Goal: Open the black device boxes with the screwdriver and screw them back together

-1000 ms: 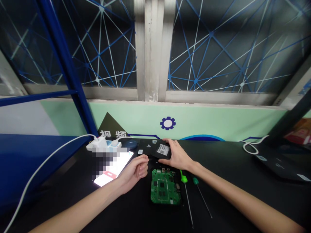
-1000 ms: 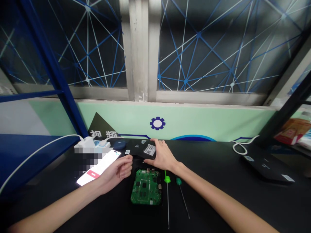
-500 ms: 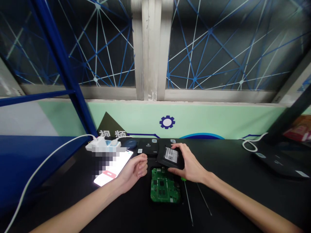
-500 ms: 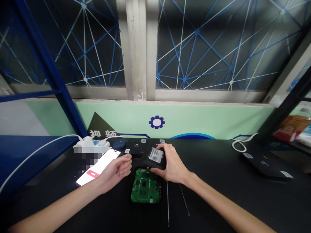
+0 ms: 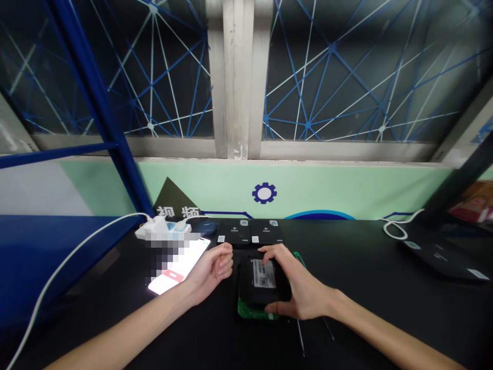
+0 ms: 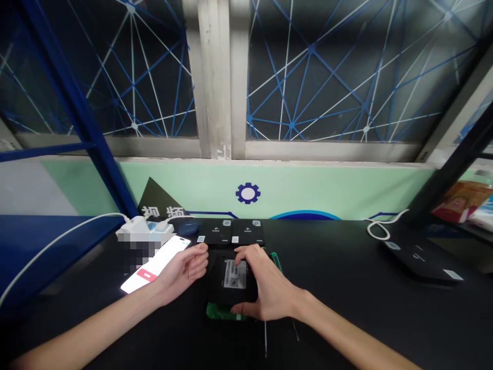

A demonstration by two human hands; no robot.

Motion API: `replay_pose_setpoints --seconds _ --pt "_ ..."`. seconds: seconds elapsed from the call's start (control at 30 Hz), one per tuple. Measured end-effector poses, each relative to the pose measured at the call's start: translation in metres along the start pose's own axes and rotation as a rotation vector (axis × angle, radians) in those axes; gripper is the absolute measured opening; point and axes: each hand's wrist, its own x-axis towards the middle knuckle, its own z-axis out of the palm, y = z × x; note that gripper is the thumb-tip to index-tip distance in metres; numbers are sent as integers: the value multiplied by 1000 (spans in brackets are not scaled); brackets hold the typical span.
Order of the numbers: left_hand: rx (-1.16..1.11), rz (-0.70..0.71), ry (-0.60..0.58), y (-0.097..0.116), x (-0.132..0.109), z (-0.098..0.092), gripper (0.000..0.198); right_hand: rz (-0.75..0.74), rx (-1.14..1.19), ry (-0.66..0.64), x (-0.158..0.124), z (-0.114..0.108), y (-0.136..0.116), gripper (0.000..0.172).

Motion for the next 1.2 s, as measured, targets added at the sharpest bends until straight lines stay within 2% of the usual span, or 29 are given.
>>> replay_pose_setpoints --seconds 0.73,0.97,1.2 --pt "23 4 0 2 -1 4 30 -35 -45 -64 0 6 -7 61" --pt "37 8 -29 1 0 1 29 -29 -44 -64 -1 6 -5 63" --pt "44 7 -9 1 0 2 27 -43 -50 -45 -2 7 -3 63"
